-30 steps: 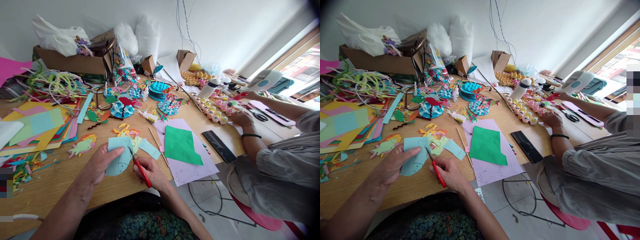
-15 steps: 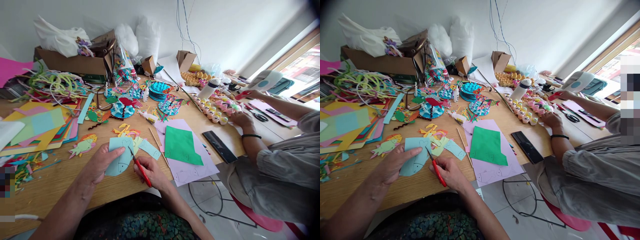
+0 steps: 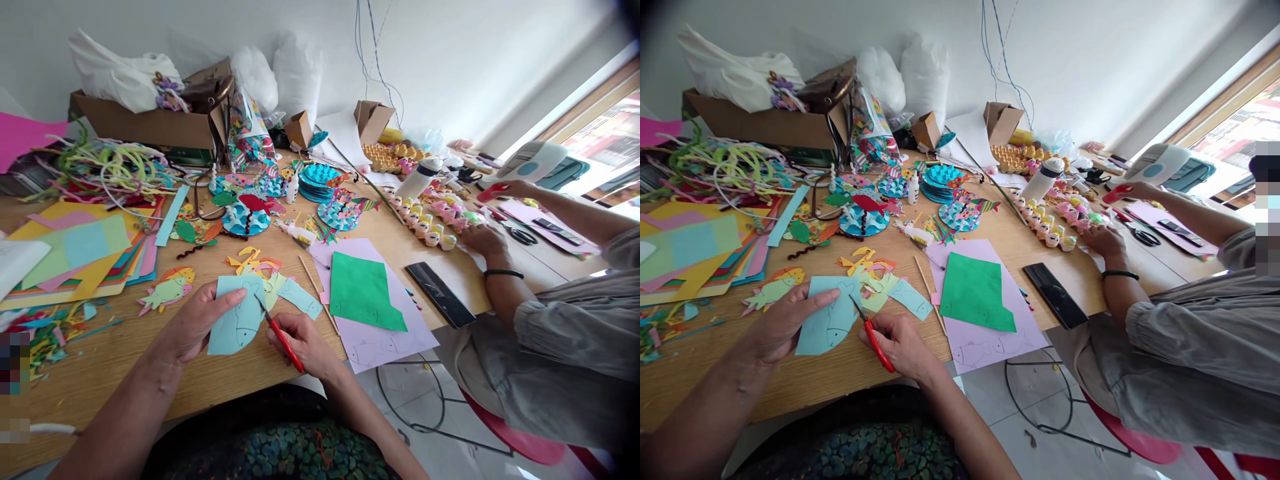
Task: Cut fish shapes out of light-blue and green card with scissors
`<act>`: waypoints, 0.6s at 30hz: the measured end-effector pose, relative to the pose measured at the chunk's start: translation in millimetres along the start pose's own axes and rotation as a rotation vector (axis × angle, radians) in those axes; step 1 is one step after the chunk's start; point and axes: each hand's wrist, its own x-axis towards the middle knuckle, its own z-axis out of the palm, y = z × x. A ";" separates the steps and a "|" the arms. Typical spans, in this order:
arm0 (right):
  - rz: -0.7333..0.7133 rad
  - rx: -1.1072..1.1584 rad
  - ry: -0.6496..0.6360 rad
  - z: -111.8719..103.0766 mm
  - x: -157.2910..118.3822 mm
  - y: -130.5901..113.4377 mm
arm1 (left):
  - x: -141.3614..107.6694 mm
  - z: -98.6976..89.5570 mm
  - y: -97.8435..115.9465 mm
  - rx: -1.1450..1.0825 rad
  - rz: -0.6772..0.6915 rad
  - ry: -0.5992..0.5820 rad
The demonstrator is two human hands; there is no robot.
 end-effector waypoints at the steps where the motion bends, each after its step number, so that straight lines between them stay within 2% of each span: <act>1: 0.009 0.008 -0.008 -0.3 0.0 -0.5 | 0.6 -0.5 0.0 -0.015 -0.003 -0.001; 9: 0.112 0.257 -0.023 9.5 1.3 1.5 | 1.6 11.6 -1.8 -0.074 0.050 0.105; 13: 0.105 0.332 0.025 18.3 1.7 2.2 | 0.8 20.4 -5.2 -0.103 0.103 0.147; 18: 0.080 0.371 0.038 22.8 2.0 4.5 | 0.3 24.7 -10.3 -0.121 0.154 0.136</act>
